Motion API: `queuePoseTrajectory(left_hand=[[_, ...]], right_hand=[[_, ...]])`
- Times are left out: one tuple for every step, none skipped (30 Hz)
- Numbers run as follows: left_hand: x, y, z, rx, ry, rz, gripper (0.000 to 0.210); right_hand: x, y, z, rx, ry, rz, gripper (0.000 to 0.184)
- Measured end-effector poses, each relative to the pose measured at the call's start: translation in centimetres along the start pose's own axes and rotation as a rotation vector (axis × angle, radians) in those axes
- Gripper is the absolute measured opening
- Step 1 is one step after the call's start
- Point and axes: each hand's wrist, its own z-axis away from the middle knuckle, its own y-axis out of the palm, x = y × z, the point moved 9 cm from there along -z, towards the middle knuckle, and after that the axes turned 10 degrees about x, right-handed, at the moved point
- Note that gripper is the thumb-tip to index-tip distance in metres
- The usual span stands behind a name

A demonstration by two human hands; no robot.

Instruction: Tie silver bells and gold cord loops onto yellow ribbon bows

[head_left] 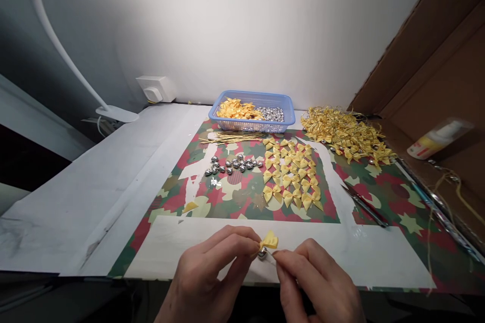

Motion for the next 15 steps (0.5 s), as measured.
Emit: queuePoseTrajectory(left_hand=[[-0.04, -0.01, -0.01, 0.0, 0.003, -0.002, 0.03], [-0.03, -0.03, 0.04, -0.001, 0.006, -0.001, 0.03], [0.07, 0.04, 0.12, 0.006, 0.0, 0.0, 0.03], [0.22, 0.15, 0.24, 0.016, -0.008, 0.002, 0.03], [0.39, 0.29, 0.38, 0.029, -0.017, 0.005, 0.03], [0.53, 0.42, 0.53, 0.041, -0.024, 0.006, 0.03], [0.63, 0.54, 0.66, 0.051, -0.027, 0.008, 0.031], [0.68, 0.63, 0.75, 0.059, -0.027, 0.011, 0.031], [0.69, 0.65, 0.79, 0.06, -0.025, 0.017, 0.032], [0.68, 0.62, 0.78, 0.058, -0.024, 0.024, 0.032], [0.63, 0.61, 0.7, 0.061, -0.021, 0.03, 0.032], [0.59, 0.59, 0.57, 0.066, -0.022, 0.037, 0.032], [0.55, 0.61, 0.41, 0.076, -0.023, 0.045, 0.032], [0.52, 0.65, 0.25, 0.088, -0.027, 0.055, 0.032], [0.53, 0.72, 0.1, 0.105, -0.033, 0.069, 0.031]], right_hand=[[0.02, -0.03, 0.0, -0.004, 0.001, -0.002, 0.02], [0.04, -0.06, 0.0, -0.007, 0.0, -0.006, 0.02], [0.05, -0.08, -0.01, -0.007, -0.001, -0.008, 0.02], [0.05, -0.05, -0.03, -0.003, -0.002, -0.008, 0.02], [0.05, -0.01, -0.05, 0.003, -0.004, -0.007, 0.02], [0.06, 0.03, -0.07, 0.009, -0.006, -0.004, 0.02], [0.08, 0.08, -0.09, 0.015, -0.009, 0.0, 0.02], [0.07, 0.12, -0.11, 0.021, -0.009, 0.001, 0.02], [0.06, 0.17, -0.12, 0.025, -0.008, -0.002, 0.021], [0.02, 0.21, -0.12, 0.03, -0.004, -0.008, 0.02], [-0.05, 0.25, -0.11, 0.034, 0.003, -0.015, 0.02], [-0.15, 0.3, -0.09, 0.038, 0.012, -0.025, 0.02], [-0.28, 0.36, -0.05, 0.042, 0.023, -0.038, 0.02], [-0.43, 0.44, -0.01, 0.047, 0.037, -0.056, 0.02], [-0.62, 0.53, 0.03, 0.053, 0.053, -0.078, 0.02]])
